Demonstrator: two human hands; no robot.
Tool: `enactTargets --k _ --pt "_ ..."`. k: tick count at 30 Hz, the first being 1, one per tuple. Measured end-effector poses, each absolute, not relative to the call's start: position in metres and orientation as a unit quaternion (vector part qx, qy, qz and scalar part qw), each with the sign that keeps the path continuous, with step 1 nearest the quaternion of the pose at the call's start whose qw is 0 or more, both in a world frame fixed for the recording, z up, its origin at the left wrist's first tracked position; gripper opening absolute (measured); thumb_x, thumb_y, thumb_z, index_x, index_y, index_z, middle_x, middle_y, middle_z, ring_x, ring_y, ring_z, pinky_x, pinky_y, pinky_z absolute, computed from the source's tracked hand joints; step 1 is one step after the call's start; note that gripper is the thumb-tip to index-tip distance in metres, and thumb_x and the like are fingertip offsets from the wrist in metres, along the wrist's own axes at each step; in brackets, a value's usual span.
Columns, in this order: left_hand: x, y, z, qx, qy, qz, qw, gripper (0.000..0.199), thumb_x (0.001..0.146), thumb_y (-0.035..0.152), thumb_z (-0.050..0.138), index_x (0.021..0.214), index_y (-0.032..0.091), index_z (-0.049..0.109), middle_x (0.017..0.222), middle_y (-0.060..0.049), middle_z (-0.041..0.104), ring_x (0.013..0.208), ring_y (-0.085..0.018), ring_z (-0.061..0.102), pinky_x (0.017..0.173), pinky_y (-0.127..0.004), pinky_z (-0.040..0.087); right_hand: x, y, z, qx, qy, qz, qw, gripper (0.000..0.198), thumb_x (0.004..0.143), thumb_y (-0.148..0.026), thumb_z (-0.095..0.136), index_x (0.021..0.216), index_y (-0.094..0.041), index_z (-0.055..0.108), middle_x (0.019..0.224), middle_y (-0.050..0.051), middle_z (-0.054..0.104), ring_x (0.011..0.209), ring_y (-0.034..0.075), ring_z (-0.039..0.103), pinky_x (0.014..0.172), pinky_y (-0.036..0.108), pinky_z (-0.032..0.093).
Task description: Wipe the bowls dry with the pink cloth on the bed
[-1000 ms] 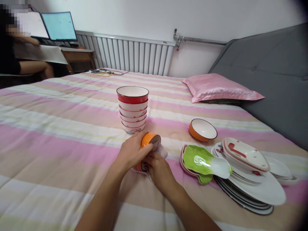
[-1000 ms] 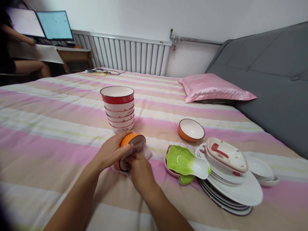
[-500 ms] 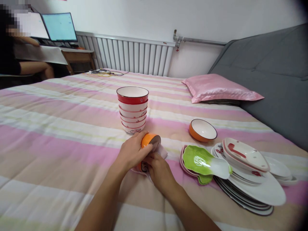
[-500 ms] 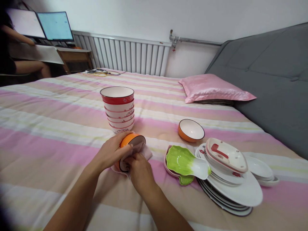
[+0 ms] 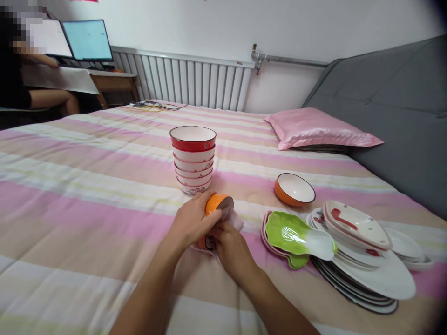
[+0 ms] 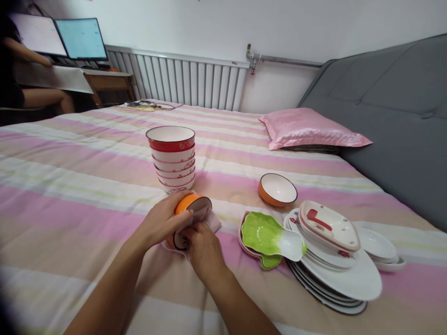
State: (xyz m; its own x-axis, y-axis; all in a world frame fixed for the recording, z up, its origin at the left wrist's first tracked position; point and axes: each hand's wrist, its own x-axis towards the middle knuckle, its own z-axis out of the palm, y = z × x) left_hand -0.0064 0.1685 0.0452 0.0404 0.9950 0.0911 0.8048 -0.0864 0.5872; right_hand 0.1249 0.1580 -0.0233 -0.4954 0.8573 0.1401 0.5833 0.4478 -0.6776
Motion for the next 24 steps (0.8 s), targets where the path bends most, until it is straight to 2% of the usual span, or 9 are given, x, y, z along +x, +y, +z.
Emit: enactTargets --k 24 --pt "-0.0069 0.1677 0.0463 0.696 0.648 0.242 0.194 0.05 0.078 0.033 0.047 0.126 0.022 0.051 0.122 -0.008 0.058 0.105 -0.029 0.057 0.091 -0.039 0.042 0.1254 0.1584 -0.0235 -0.443 -0.815 0.286 0.241 0.036 0.08 -0.004 0.046 0.102 -0.019 0.07 0.102 0.009 0.066 0.099 0.02 0.057 0.084 0.029 0.046"
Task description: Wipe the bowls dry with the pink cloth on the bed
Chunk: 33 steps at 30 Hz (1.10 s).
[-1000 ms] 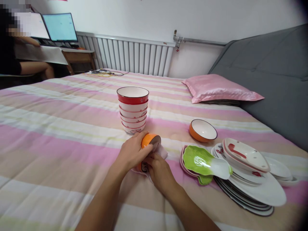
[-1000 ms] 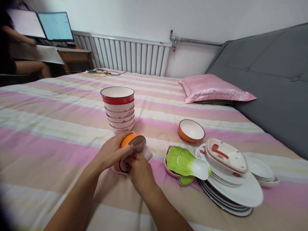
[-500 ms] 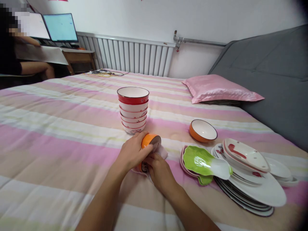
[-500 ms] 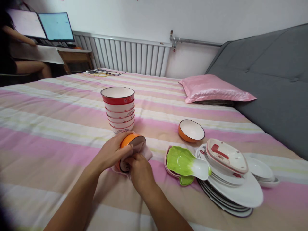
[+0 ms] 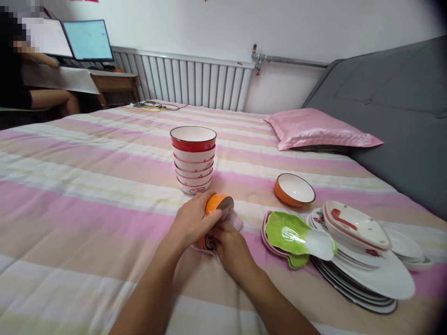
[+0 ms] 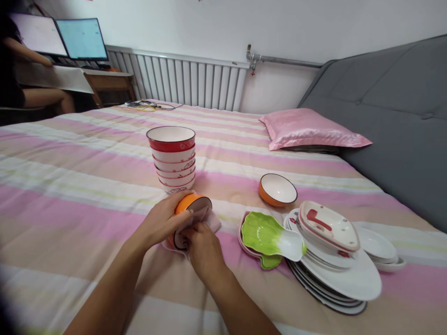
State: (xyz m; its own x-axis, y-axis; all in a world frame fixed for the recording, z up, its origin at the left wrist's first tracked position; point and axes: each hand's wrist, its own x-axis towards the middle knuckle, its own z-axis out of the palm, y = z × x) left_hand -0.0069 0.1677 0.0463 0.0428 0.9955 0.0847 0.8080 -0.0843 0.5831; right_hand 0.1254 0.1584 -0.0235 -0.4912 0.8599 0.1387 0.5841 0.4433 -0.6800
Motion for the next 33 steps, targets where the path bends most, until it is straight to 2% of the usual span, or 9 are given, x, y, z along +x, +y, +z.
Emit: enactTargets --k 23,30,33 --pt "-0.0069 0.1675 0.0448 0.695 0.648 0.249 0.189 0.048 0.078 0.034 0.047 0.124 0.023 0.052 0.118 -0.007 0.06 0.101 -0.028 0.059 0.088 -0.038 0.044 0.1245 0.1576 -0.0239 -0.439 -0.821 0.279 0.234 0.036 0.08 -0.005 0.045 0.102 -0.021 0.07 0.103 0.008 0.065 0.101 0.021 0.056 0.086 0.03 0.046" --pt "-0.0072 0.1671 0.0458 0.691 0.651 0.244 0.196 0.049 0.079 0.034 0.047 0.127 0.022 0.051 0.123 -0.008 0.058 0.106 -0.029 0.056 0.093 -0.039 0.041 0.127 0.157 -0.0304 -0.415 -0.822 0.226 0.319 0.039 0.079 -0.006 0.046 0.114 -0.019 0.06 0.107 0.009 0.06 0.101 0.021 0.052 0.085 0.033 0.046" --pt "-0.0078 0.1668 0.0454 0.695 0.646 0.248 0.193 0.048 0.079 0.034 0.047 0.125 0.023 0.051 0.122 -0.007 0.059 0.107 -0.028 0.056 0.093 -0.038 0.041 0.1266 0.1587 -0.0305 -0.406 -0.822 0.197 0.347 0.038 0.078 -0.006 0.048 0.113 -0.017 0.059 0.114 0.011 0.057 0.107 0.023 0.048 0.091 0.037 0.043"
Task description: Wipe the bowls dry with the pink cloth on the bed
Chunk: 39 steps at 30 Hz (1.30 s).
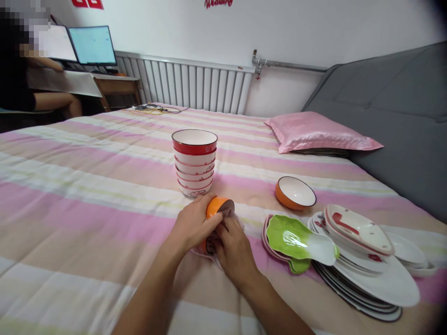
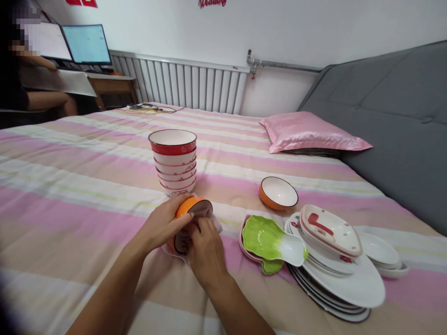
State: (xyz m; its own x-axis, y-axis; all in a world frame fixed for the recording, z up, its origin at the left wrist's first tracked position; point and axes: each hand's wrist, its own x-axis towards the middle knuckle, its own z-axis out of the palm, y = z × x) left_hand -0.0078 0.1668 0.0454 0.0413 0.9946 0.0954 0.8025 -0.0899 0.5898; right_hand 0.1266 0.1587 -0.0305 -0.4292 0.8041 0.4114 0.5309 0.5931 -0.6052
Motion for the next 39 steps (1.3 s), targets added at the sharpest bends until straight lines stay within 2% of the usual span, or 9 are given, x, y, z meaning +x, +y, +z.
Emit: enactTargets --k 4,9,18,25,39 --pt "-0.008 0.167 0.045 0.694 0.647 0.249 0.194 0.048 0.079 0.034 0.047 0.126 0.022 0.051 0.123 -0.007 0.058 0.107 -0.028 0.056 0.094 -0.038 0.041 0.124 0.162 -0.032 -0.39 -0.842 0.186 0.323 0.04 0.081 -0.009 0.05 0.118 -0.02 0.058 0.126 0.01 0.053 0.117 0.024 0.044 0.098 0.042 0.038" --pt "-0.007 0.168 0.044 0.691 0.651 0.245 0.196 0.05 0.079 0.034 0.046 0.127 0.021 0.05 0.125 -0.008 0.057 0.108 -0.029 0.055 0.094 -0.039 0.041 0.124 0.164 -0.038 -0.387 -0.854 0.196 0.288 0.041 0.086 -0.013 0.049 0.126 -0.022 0.053 0.122 0.009 0.057 0.109 0.023 0.05 0.093 0.041 0.041" --pt "-0.008 0.168 0.042 0.691 0.65 0.246 0.198 0.05 0.078 0.034 0.046 0.127 0.022 0.05 0.124 -0.007 0.057 0.106 -0.028 0.056 0.093 -0.039 0.041 0.124 0.164 -0.041 -0.395 -0.856 0.186 0.278 0.043 0.084 -0.009 0.05 0.126 -0.022 0.054 0.118 0.009 0.06 0.105 0.023 0.052 0.09 0.039 0.042" --pt "-0.008 0.168 0.042 0.688 0.652 0.246 0.201 0.05 0.077 0.033 0.047 0.126 0.022 0.05 0.123 -0.007 0.057 0.106 -0.028 0.056 0.092 -0.038 0.041 0.125 0.162 -0.038 -0.41 -0.853 0.195 0.258 0.041 0.084 -0.008 0.049 0.12 -0.024 0.059 0.107 0.007 0.065 0.097 0.022 0.055 0.084 0.034 0.043" --pt "-0.007 0.168 0.043 0.69 0.651 0.246 0.198 0.048 0.078 0.032 0.047 0.125 0.023 0.051 0.121 -0.006 0.058 0.106 -0.027 0.056 0.092 -0.038 0.041 0.124 0.162 -0.035 -0.414 -0.852 0.196 0.252 0.037 0.084 -0.008 0.049 0.117 -0.023 0.061 0.109 0.007 0.065 0.099 0.022 0.055 0.084 0.035 0.043"
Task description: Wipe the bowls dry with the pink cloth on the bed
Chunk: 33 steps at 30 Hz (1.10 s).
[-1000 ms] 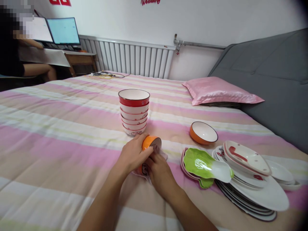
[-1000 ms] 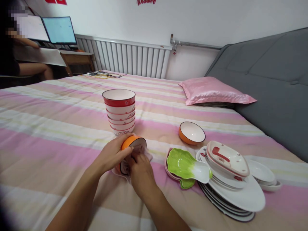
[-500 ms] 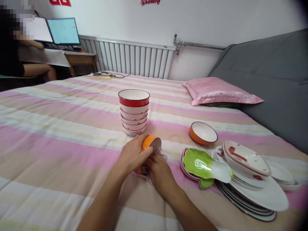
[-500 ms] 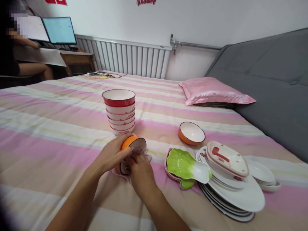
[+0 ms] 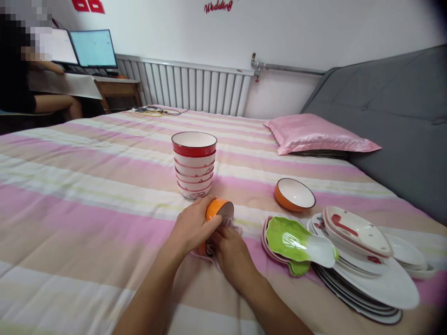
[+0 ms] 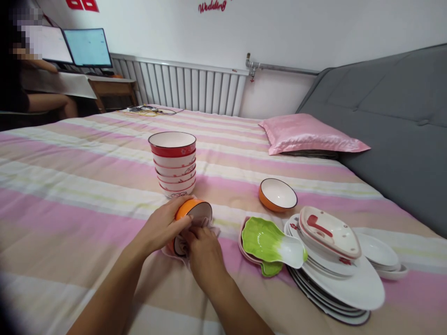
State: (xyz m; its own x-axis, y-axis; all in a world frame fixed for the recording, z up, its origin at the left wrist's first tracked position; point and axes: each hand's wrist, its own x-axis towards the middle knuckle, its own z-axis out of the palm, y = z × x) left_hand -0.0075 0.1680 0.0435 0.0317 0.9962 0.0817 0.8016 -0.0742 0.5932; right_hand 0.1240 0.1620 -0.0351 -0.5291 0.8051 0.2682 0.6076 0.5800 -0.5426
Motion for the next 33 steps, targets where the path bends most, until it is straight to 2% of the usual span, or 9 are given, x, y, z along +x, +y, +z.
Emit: enactTargets --k 33 --pt "-0.0069 0.1661 0.046 0.692 0.65 0.249 0.193 0.047 0.078 0.031 0.047 0.124 0.023 0.052 0.119 -0.007 0.06 0.105 -0.027 0.057 0.091 -0.038 0.042 0.1234 0.1616 -0.037 -0.409 -0.851 0.204 0.258 0.04 0.083 -0.008 0.05 0.119 -0.023 0.06 0.11 0.007 0.064 0.102 0.023 0.054 0.086 0.036 0.042"
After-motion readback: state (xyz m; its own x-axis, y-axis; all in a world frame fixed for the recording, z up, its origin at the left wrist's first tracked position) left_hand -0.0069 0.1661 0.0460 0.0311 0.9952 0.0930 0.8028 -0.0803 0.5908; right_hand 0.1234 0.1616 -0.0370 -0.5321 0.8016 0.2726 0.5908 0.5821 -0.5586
